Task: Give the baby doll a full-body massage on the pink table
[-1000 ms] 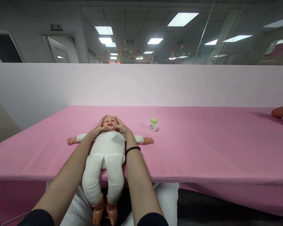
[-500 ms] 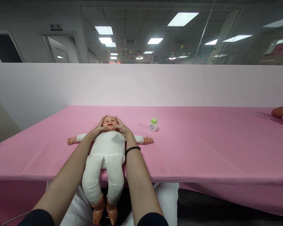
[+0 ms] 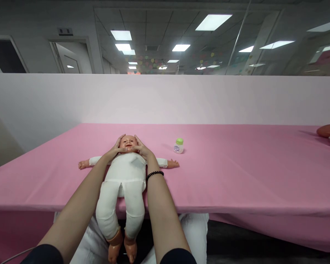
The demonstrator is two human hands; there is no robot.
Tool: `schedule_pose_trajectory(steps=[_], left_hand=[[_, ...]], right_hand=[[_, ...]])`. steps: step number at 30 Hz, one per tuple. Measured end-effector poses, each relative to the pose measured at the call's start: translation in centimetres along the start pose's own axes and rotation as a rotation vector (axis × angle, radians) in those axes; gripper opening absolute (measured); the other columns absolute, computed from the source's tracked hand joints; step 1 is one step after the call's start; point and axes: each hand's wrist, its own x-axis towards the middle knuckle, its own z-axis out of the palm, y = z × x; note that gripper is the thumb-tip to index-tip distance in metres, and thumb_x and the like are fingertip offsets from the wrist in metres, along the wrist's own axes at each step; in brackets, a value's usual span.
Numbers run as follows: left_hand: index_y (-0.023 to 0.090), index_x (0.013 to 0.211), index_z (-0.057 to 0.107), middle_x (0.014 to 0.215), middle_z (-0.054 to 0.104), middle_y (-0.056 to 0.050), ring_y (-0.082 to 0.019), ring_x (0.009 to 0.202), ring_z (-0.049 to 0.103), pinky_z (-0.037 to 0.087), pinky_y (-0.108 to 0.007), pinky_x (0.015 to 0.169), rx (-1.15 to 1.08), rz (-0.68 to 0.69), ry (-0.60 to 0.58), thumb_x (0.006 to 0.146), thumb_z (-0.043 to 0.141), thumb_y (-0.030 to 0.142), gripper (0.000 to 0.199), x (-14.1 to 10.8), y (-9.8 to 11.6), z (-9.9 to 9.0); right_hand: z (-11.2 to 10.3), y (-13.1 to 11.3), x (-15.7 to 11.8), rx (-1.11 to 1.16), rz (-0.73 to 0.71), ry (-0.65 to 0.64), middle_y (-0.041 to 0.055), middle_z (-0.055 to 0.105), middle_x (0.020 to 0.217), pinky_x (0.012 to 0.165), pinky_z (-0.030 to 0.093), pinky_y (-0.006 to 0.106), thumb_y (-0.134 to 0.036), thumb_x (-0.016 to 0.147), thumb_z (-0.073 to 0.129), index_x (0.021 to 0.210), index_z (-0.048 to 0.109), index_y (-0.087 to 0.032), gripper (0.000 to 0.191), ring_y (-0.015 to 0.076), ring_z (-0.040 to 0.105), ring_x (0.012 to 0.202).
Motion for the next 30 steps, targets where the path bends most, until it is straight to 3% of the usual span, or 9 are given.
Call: schedule_pose_trajectory(steps=[12, 20, 30], left_hand=[[0.032, 0.157, 0.022, 0.157, 0.038, -0.015, -0.035, 0.139, 0.046, 0.040, -0.050, 0.114, -0.003, 0.016, 0.000, 0.069, 0.083, 0.030, 0.108, -0.14, -0.06, 0.07], [0.031, 0.157, 0.024, 0.159, 0.034, -0.015, -0.037, 0.141, 0.042, 0.040, -0.050, 0.115, 0.068, 0.063, 0.010, 0.061, 0.091, 0.030, 0.117, 0.24, -0.22, -0.09], [0.032, 0.157, 0.024, 0.158, 0.036, -0.015, -0.037, 0.140, 0.043, 0.040, -0.051, 0.114, 0.059, 0.051, 0.004, 0.061, 0.091, 0.031, 0.116, 0.23, -0.20, -0.06]], right_hand=[[-0.11, 0.12, 0.10, -0.038, -0.025, 0.020, 0.0139, 0.040, 0.154, 0.096, 0.053, 0.037, -0.006, 0.080, 0.064, 0.156, 0.027, -0.020, 0.085, 0.0222, 0.058, 0.124], [-0.14, 0.04, 0.11, -0.096, -0.058, 0.066, 0.0115, 0.057, 0.132, 0.094, 0.054, 0.046, -0.034, 0.096, 0.063, 0.131, 0.056, -0.017, 0.040, 0.0245, 0.061, 0.113], [0.19, -0.12, -0.21, -0.158, -0.052, 0.074, 0.0122, 0.056, 0.134, 0.096, 0.054, 0.047, -0.032, 0.096, 0.063, 0.134, 0.054, -0.016, 0.042, 0.0243, 0.061, 0.114]])
